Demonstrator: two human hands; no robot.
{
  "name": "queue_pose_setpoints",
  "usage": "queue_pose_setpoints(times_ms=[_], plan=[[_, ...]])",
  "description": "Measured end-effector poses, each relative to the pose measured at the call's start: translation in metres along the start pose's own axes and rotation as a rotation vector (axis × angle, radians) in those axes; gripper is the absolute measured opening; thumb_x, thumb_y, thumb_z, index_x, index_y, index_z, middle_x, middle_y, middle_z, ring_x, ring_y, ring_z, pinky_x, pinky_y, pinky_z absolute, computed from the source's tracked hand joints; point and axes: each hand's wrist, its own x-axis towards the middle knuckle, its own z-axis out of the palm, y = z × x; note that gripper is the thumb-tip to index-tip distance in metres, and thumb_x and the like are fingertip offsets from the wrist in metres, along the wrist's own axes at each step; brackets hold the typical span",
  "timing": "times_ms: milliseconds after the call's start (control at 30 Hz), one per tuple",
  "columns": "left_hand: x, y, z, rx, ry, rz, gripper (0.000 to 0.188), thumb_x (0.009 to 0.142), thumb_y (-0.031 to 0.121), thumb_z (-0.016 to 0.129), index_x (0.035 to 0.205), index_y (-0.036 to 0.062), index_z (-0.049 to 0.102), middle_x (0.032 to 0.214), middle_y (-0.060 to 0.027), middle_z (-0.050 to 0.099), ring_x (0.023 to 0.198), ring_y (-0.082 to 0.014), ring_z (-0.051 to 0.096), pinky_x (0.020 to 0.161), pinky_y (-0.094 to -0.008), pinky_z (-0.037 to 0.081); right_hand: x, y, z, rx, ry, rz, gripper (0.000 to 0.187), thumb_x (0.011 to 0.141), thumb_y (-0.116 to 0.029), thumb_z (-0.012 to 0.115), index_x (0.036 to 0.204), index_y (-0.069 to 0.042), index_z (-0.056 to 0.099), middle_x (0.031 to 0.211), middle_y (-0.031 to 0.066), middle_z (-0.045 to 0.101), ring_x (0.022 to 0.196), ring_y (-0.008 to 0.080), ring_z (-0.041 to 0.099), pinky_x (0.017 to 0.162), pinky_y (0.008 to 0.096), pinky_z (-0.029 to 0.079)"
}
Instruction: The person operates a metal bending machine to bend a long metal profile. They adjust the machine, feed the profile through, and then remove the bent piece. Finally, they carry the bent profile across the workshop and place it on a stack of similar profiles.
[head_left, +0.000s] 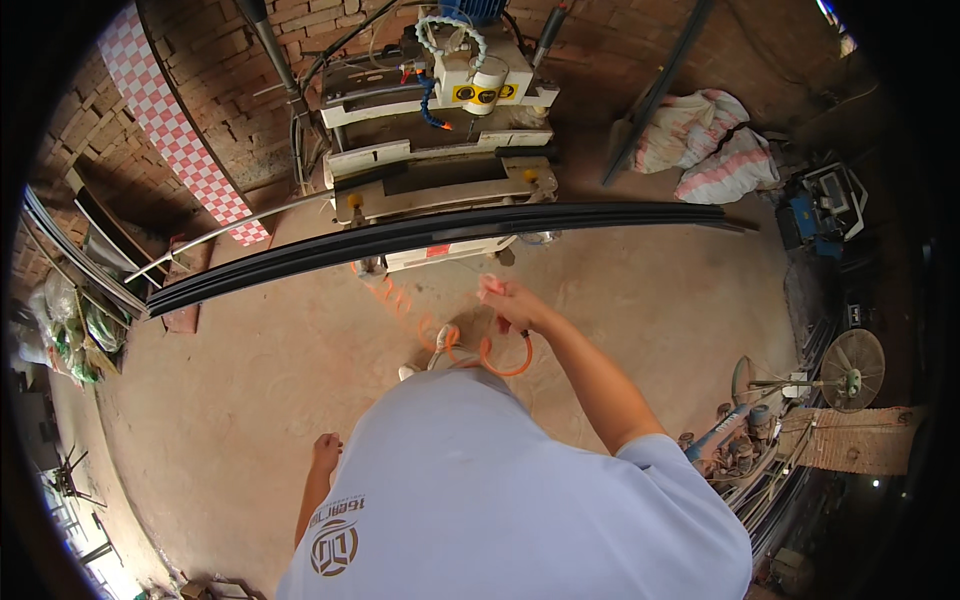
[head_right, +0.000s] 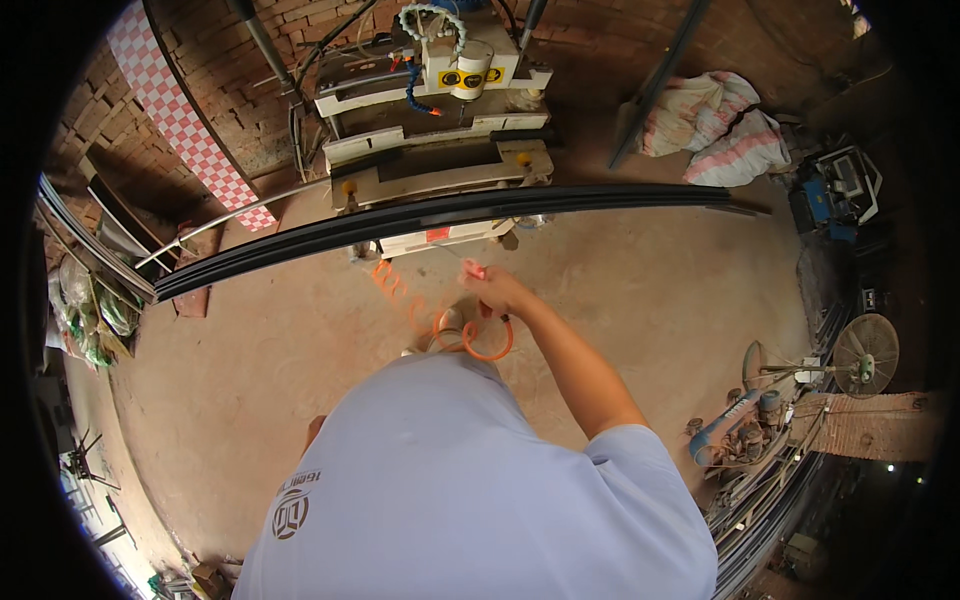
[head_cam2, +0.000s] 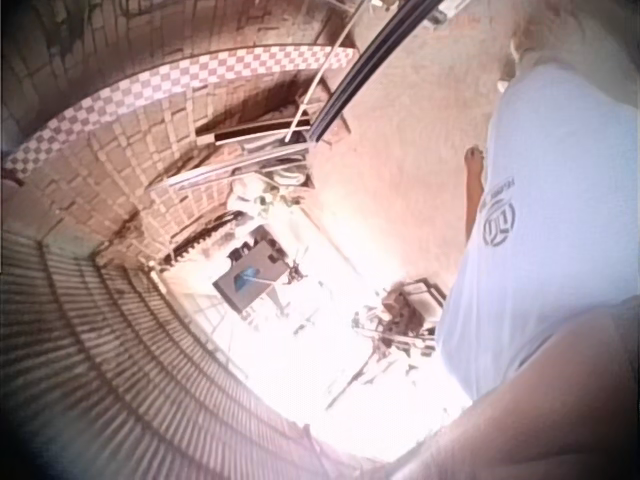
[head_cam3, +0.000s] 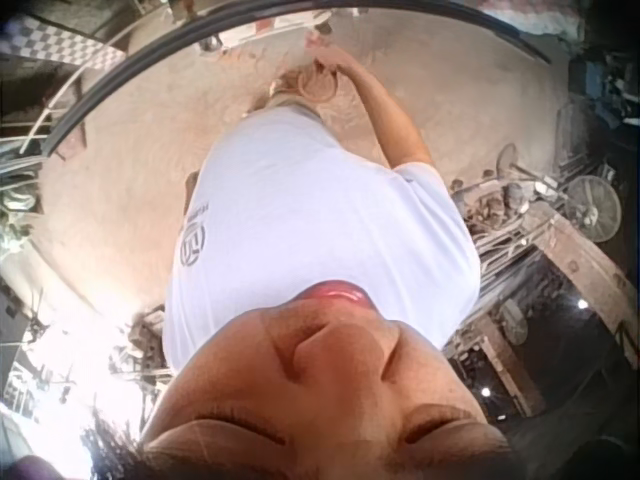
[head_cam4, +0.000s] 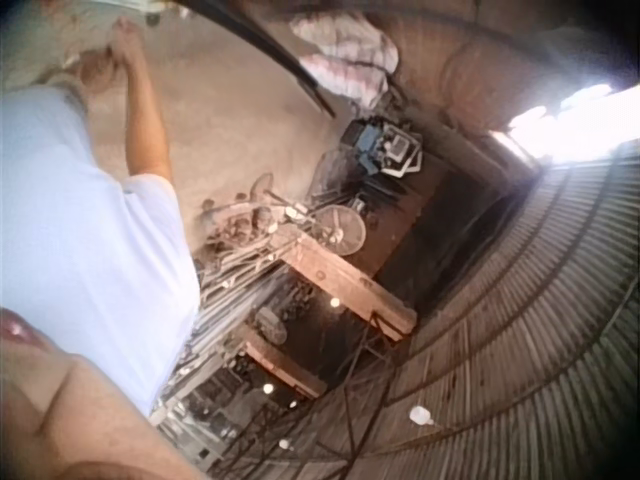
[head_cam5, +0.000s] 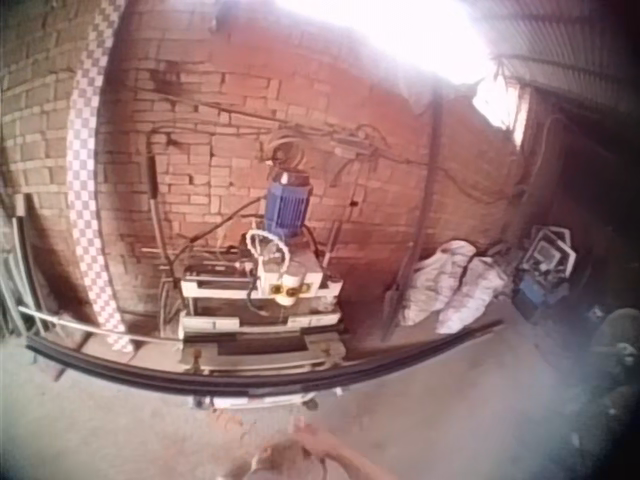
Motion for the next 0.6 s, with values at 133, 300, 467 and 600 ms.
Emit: queue_pose_setpoints(times_ms=[133,300,467,600], plan=[[0.004,0.006,-0.001,-0.001,-0.006,-0.042,0.036,0.093,0.031,0.056,0.1,-0.0033,0.063,0.085,-0.0129,0.068,0.072,-0.0185,0.065,0.065,-0.0325,0.054,0.013,-0.004,0.03,0.105,0.049,0.007,0.035,0.091,-0.041,0.055,0.095,-0.007,0.062,0.055,0.0054,0.058,0.046,0.0143,0.057,0.04,0.0292,0.039],[0.006,-0.002,-0.001,0.059,-0.06,-0.054,0.036,0.093,0.033,0.057,0.101,-0.0017,0.064,0.086,-0.0112,0.069,0.072,-0.018,0.065,0.067,-0.0325,0.053,0.02,-0.023,0.069,0.039,-0.178,0.033,0.04,0.093,-0.044,0.053,0.1,-0.006,0.062,0.054,0.0067,0.058,0.043,0.0128,0.056,0.036,0.0277,0.036],[0.01,-0.009,0.0,-0.016,-0.025,-0.048,0.035,0.092,0.033,0.057,0.102,-0.0003,0.064,0.086,-0.0099,0.069,0.072,-0.0175,0.065,0.067,-0.033,0.052,0.027,-0.042,0.088,-0.171,-0.331,-0.075,0.047,0.091,-0.047,0.054,0.093,-0.001,0.063,0.055,0.0067,0.059,0.044,0.013,0.056,0.038,0.0266,0.037],[0.006,-0.011,-0.004,0.067,-0.023,-0.114,0.035,0.092,0.033,0.058,0.102,0.0007,0.065,0.086,-0.0098,0.069,0.073,-0.0177,0.065,0.067,-0.0337,0.052,0.037,-0.057,0.102,0.053,-0.333,-0.158,0.046,0.092,-0.045,0.053,0.096,0.0,0.061,0.055,0.0064,0.058,0.046,0.0134,0.058,0.038,0.0257,0.038]])
